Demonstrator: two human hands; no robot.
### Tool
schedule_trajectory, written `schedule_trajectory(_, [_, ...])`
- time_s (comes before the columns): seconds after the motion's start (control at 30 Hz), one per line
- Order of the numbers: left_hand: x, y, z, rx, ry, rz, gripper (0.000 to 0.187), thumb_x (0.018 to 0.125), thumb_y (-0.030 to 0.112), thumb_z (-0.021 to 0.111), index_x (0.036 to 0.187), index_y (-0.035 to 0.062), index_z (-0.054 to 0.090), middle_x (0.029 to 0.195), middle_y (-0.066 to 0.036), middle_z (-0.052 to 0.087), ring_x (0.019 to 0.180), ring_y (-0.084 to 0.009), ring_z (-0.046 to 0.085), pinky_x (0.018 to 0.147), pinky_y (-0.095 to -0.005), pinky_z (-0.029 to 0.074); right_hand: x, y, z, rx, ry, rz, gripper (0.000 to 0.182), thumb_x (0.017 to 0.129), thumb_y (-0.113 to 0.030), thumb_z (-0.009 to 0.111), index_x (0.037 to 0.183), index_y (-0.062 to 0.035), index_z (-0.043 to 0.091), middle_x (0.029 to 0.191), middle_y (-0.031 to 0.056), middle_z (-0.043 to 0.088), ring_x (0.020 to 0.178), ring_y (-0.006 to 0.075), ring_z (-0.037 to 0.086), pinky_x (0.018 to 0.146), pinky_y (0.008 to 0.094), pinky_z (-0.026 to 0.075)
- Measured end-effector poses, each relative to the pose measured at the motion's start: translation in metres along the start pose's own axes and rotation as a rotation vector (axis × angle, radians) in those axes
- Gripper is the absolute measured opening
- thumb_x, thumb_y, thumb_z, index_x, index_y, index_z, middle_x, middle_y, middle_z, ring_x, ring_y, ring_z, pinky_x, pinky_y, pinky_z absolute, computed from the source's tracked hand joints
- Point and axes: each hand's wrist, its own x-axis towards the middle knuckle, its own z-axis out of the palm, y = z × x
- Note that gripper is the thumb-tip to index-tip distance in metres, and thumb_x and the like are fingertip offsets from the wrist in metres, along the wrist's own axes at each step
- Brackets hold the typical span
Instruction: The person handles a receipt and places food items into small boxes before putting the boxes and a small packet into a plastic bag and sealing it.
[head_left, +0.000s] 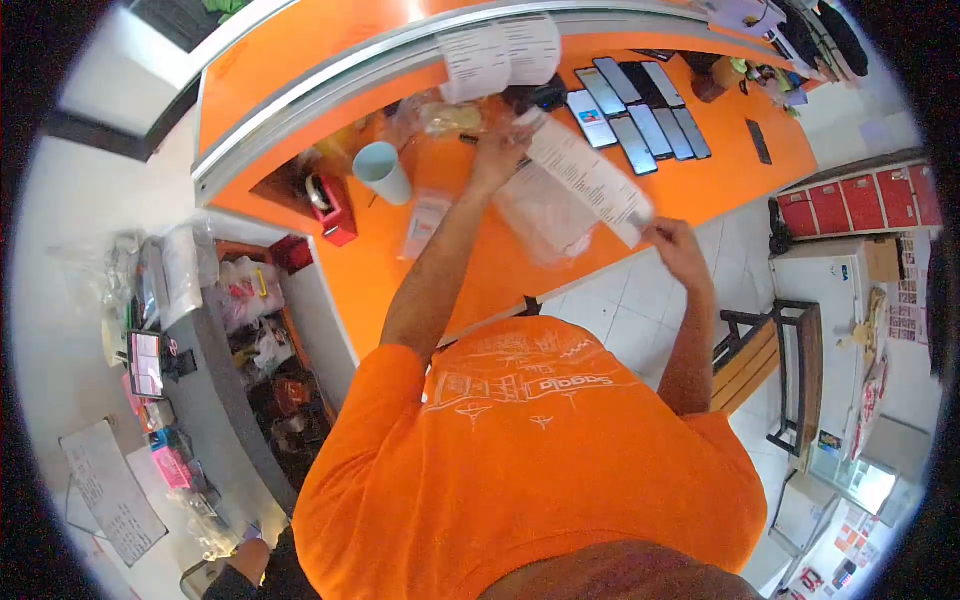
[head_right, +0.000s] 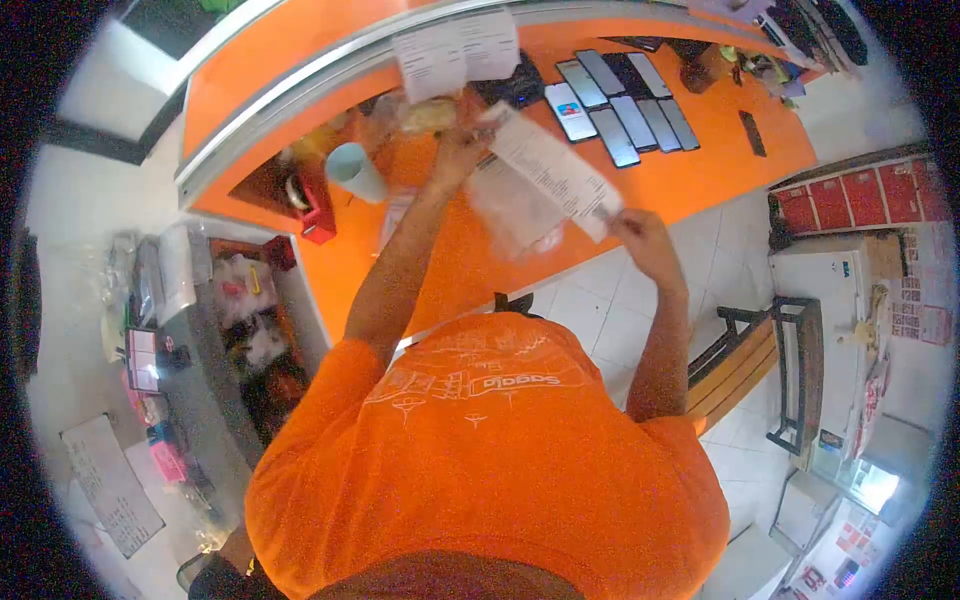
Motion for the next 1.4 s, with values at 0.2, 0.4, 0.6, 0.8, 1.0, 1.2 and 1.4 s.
schedule_trajectory(0.2, [-0.014,-0.044,0.011,-0.039,-0.087,-0.26,0.036,0.095,0.03,0.059,0.115,0.0012,0.068,0.105,-0.007,0.071,0.091,-0.0154,0.065,0.083,-0.0283,0.051,0.032,0.106,0.084,0.326,-0.226,0.142,0.022,0.09,-0.025,0.066,0.083,-0.0037,0.07,0.057,-0.0059,0.045,0.045,0.0039,0.032,0.042,0.0245,0.025])
schedule_trajectory(0.4, [-0.005,-0.058,-0.012,-0.143,-0.331,-0.678,0.046,0.099,0.036,0.049,0.132,0.0063,0.057,0.131,-0.006,0.059,0.12,-0.0169,0.053,0.105,-0.0328,0.038,0.084,0.127,0.105,0.156,-0.243,-0.091,0.027,0.085,-0.031,0.069,0.082,-0.0038,0.071,0.069,0.0068,0.067,0.062,0.0217,0.064,0.059,0.0379,0.049])
schedule_trajectory(0.6, [-0.015,-0.083,-0.02,-0.095,-0.415,-0.614,0.048,0.099,0.038,0.045,0.136,0.0092,0.054,0.138,-0.007,0.054,0.126,-0.0203,0.049,0.108,-0.0354,0.035,0.101,0.131,0.092,-0.516,-0.175,-0.222,0.04,0.074,-0.041,0.079,0.084,-0.0037,0.07,0.08,0.0145,0.069,0.07,0.0319,0.067,0.064,0.0399,0.052])
schedule_trajectory(0.8, [-0.049,-0.065,-0.002,0.135,0.226,-0.393,0.045,0.101,0.035,0.044,0.122,0.0005,0.062,0.123,-0.012,0.064,0.114,-0.0232,0.057,0.099,-0.0337,0.043,0.089,0.164,0.065,-0.207,0.002,-0.73,0.064,0.066,-0.043,0.084,0.112,-0.0058,0.058,0.107,0.0199,0.06,0.089,0.038,0.063,0.071,0.0468,0.053])
schedule_trajectory(1.0, [-0.167,-0.051,0.008,0.01,0.52,-0.266,0.041,0.1,0.034,0.049,0.125,0.0024,0.058,0.121,-0.007,0.062,0.104,-0.0184,0.058,0.086,-0.0303,0.046,0.082,-0.007,0.044,-0.305,0.101,-0.819,0.072,0.063,-0.034,0.083,0.125,-0.0107,0.054,0.133,0.0182,0.048,0.122,0.0403,0.048,0.107,0.0546,0.032])
schedule_trajectory(1.2, [-0.212,-0.015,-0.023,-0.124,0.482,-0.337,0.031,0.1,0.03,0.05,0.118,0.0064,0.06,0.11,-0.004,0.063,0.096,-0.0138,0.058,0.078,-0.0288,0.046,0.131,-0.013,0.09,-0.248,-0.255,-0.887,0.039,0.074,-0.021,0.07,0.107,-0.0028,0.065,0.121,0.0187,0.058,0.116,0.0419,0.051,0.106,0.0488,0.034])
schedule_trajectory(1.4, [-0.266,-0.004,-0.085,-0.079,0.552,-0.298,0.032,0.101,0.031,0.05,0.121,0.0069,0.059,0.111,-0.004,0.064,0.095,-0.0139,0.06,0.076,-0.0283,0.046,0.079,-0.145,0.022,-0.249,0.491,-0.833,0.02,0.083,-0.014,0.054,0.091,0.0013,0.063,0.086,0.0187,0.061,0.084,0.0324,0.057,0.078,0.045,0.042])
